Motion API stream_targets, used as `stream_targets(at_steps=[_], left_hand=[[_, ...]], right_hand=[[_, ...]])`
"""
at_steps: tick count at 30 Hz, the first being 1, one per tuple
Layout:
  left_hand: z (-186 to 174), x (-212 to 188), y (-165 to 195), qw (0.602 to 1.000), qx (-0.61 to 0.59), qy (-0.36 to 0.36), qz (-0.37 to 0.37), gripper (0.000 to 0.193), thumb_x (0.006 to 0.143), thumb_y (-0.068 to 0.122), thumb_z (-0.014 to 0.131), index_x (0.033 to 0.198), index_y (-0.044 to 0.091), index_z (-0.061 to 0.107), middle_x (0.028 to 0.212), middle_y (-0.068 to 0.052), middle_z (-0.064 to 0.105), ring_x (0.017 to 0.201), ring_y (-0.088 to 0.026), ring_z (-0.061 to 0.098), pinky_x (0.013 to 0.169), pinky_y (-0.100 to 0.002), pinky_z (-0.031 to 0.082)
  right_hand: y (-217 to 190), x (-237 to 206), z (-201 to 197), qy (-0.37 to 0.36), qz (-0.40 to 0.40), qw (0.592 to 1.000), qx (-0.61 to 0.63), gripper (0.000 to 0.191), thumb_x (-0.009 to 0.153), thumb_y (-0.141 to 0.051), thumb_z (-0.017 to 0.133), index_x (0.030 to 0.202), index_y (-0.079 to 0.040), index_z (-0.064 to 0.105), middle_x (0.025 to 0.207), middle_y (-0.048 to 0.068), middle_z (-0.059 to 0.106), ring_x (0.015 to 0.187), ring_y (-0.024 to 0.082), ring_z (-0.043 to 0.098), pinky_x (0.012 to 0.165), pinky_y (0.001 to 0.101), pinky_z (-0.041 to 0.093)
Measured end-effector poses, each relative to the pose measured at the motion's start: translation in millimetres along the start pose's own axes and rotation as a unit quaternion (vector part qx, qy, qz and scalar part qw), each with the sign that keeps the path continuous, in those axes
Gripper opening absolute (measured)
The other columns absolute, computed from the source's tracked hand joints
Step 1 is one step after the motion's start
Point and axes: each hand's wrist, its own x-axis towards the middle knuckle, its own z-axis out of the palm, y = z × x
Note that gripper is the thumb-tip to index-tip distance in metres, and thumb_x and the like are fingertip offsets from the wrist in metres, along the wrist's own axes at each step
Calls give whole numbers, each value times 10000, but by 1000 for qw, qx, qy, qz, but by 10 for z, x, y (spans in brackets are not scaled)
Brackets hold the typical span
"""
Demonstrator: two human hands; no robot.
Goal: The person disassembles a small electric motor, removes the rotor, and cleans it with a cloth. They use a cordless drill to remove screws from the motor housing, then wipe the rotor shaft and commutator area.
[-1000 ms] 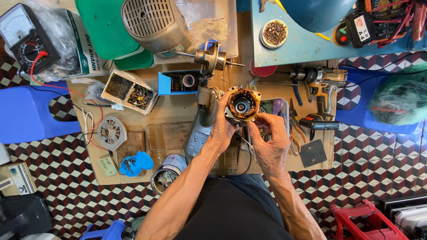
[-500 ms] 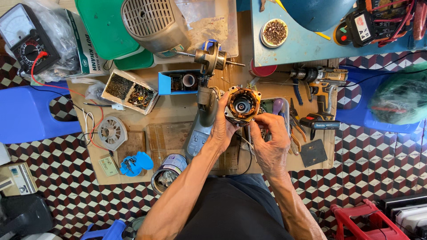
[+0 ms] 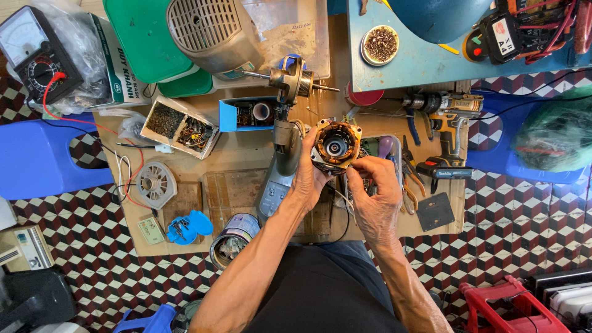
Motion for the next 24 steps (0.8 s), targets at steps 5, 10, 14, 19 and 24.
stream_targets(at_steps=[5,10,14,19,24], left_hand=[[30,-3,13,1000,4,1,0,755,852,754,538,1342,183,596,1191,-5,689,1078,-125,652,883,-345,544],[26,-8,7,1000,3,4,-2,758,837,756,539,1341,192,593,1191,3,690,1077,-120,655,883,-352,541],[12,-7,-6,1000,7,0,-1,761,849,760,538,1338,180,599,1181,-3,691,1065,-123,654,877,-350,537],[26,-8,-15,1000,12,-1,9,754,861,754,548,1339,173,595,1161,-10,680,1054,-128,646,855,-366,542],[54,-12,-10,1000,14,2,1,751,837,759,533,1328,193,593,1165,-1,688,1064,-127,653,853,-367,554]], right_hand=[[2,8,6,8,6,1000,-3,157,942,-56,755,1087,-37,697,1097,60,665,931,140,610,810,272,506],[-26,15,13,10,26,999,16,175,942,-64,763,1092,-33,678,1087,60,651,897,125,631,810,265,534],[-64,6,-1,5,34,999,31,204,929,-65,760,1111,-28,676,1093,60,644,913,121,655,820,265,545],[-61,16,-33,3,4,1000,-1,183,941,-48,750,1117,-27,706,1110,68,656,924,139,636,823,276,538],[-30,30,-38,3,8,1000,-4,150,942,-55,761,1076,-26,699,1089,68,661,906,147,622,801,280,527]])
